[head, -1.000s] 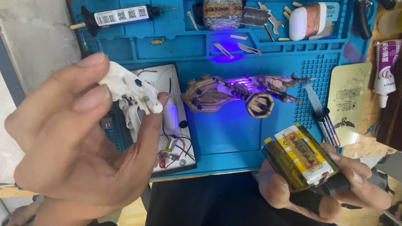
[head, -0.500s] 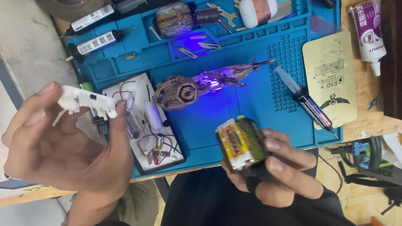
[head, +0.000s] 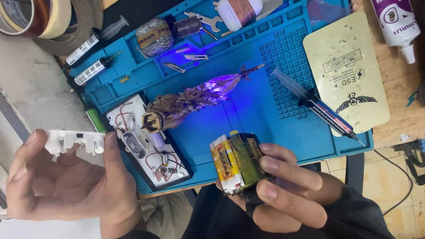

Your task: Curing glue on a small model using a UV light tool and inspecting small plastic components at a repair bench.

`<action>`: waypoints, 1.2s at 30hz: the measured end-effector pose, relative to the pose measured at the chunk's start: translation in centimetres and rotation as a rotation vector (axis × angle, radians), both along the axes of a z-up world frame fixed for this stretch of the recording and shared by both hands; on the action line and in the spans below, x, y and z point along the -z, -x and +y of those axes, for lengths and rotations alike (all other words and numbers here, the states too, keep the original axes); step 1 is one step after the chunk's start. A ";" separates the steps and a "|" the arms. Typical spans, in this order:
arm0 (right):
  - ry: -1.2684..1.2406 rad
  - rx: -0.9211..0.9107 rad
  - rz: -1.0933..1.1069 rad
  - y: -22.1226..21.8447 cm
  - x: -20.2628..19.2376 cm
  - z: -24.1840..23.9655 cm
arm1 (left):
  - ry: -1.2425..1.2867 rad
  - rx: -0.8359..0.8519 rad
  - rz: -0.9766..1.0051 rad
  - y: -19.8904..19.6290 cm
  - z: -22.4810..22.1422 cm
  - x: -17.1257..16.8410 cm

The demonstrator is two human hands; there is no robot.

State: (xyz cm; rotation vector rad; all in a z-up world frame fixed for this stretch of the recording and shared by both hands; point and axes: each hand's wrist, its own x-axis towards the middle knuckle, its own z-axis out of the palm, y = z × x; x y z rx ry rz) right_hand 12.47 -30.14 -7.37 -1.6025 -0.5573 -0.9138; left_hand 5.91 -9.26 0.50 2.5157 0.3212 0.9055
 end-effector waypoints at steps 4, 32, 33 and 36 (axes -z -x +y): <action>-0.028 0.011 0.031 0.0 0.1 0.3 | -0.006 -0.020 0.003 0.1 0.2 0.3; 0.303 -0.197 0.451 7.1 5.2 -7.7 | 0.028 0.213 -0.145 1.9 5.0 1.1; 0.305 -0.198 0.450 7.1 4.8 -8.1 | 0.030 0.211 -0.147 2.1 5.0 1.1; 0.467 -0.256 0.531 5.3 4.0 -7.6 | 0.083 0.218 -0.120 2.5 5.1 1.2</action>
